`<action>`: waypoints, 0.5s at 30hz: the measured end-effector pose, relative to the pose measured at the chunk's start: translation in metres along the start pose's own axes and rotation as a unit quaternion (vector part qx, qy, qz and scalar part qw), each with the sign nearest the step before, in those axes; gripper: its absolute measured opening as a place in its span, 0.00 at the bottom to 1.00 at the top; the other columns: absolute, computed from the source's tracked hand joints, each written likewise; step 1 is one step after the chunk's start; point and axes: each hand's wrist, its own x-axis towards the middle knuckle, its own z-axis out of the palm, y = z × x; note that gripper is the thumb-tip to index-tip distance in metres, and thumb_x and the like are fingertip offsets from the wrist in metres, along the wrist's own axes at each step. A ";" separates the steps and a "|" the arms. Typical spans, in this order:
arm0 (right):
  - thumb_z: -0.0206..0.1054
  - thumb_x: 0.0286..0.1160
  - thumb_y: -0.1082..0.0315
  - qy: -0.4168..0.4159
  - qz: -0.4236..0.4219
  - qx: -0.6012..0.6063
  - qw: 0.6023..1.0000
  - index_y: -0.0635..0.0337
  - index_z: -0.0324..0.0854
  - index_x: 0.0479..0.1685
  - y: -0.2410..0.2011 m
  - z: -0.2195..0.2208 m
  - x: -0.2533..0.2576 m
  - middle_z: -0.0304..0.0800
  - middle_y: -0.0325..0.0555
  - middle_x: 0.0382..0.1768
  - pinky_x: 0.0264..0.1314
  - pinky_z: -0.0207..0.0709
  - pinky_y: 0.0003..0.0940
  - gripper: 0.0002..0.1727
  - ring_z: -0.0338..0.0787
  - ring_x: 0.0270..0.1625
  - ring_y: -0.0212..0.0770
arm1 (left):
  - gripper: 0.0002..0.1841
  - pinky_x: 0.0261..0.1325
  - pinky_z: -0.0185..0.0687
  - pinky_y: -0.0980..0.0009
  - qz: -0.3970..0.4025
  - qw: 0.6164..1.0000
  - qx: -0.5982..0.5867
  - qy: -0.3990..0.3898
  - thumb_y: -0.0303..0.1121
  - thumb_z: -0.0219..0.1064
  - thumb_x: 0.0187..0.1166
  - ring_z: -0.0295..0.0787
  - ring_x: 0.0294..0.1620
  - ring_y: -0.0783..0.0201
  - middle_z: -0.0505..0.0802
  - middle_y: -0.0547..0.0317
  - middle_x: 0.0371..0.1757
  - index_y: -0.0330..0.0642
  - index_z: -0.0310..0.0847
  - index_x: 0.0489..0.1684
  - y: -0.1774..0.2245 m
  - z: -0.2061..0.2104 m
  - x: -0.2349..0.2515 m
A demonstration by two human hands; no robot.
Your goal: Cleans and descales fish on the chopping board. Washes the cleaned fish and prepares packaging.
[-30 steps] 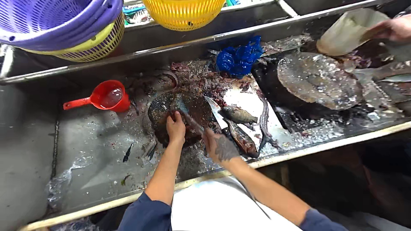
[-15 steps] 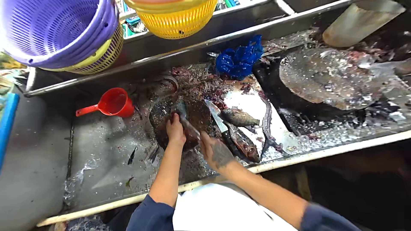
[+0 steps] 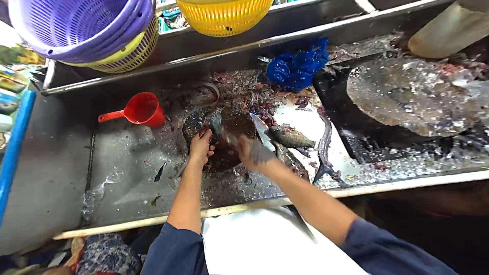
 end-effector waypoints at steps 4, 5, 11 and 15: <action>0.51 0.91 0.51 0.060 -0.032 -0.009 0.998 0.52 0.71 0.78 0.007 0.004 0.053 0.90 0.63 0.53 0.55 0.83 0.70 0.25 0.91 0.56 0.66 | 0.25 0.22 0.77 0.69 0.033 0.992 0.117 -0.027 0.48 0.63 0.88 0.80 0.22 0.63 0.89 0.49 0.45 0.47 0.70 0.78 -0.007 -0.010 -0.004; 0.50 0.91 0.52 0.020 -0.046 0.001 0.999 0.54 0.69 0.81 0.011 0.013 0.044 0.89 0.63 0.57 0.60 0.82 0.69 0.26 0.90 0.60 0.66 | 0.25 0.20 0.76 0.69 0.041 0.991 0.127 -0.026 0.47 0.64 0.88 0.78 0.19 0.64 0.88 0.50 0.42 0.45 0.69 0.78 -0.005 -0.011 -0.005; 0.62 0.86 0.46 0.015 -0.098 0.008 0.995 0.61 0.82 0.62 0.016 -0.060 -0.010 0.90 0.58 0.47 0.60 0.81 0.63 0.26 0.90 0.52 0.57 | 0.26 0.25 0.78 0.64 0.063 0.983 0.169 -0.035 0.45 0.65 0.87 0.78 0.23 0.61 0.87 0.47 0.47 0.45 0.68 0.80 -0.007 -0.038 -0.014; 0.70 0.78 0.47 0.369 -0.152 -0.134 0.907 0.60 0.84 0.46 -0.053 -0.166 -0.011 0.90 0.58 0.35 0.37 0.83 0.65 0.22 0.92 0.40 0.63 | 0.27 0.36 0.86 0.54 0.083 0.974 0.193 -0.080 0.45 0.68 0.84 0.88 0.36 0.53 0.88 0.41 0.62 0.44 0.72 0.79 -0.017 -0.042 -0.018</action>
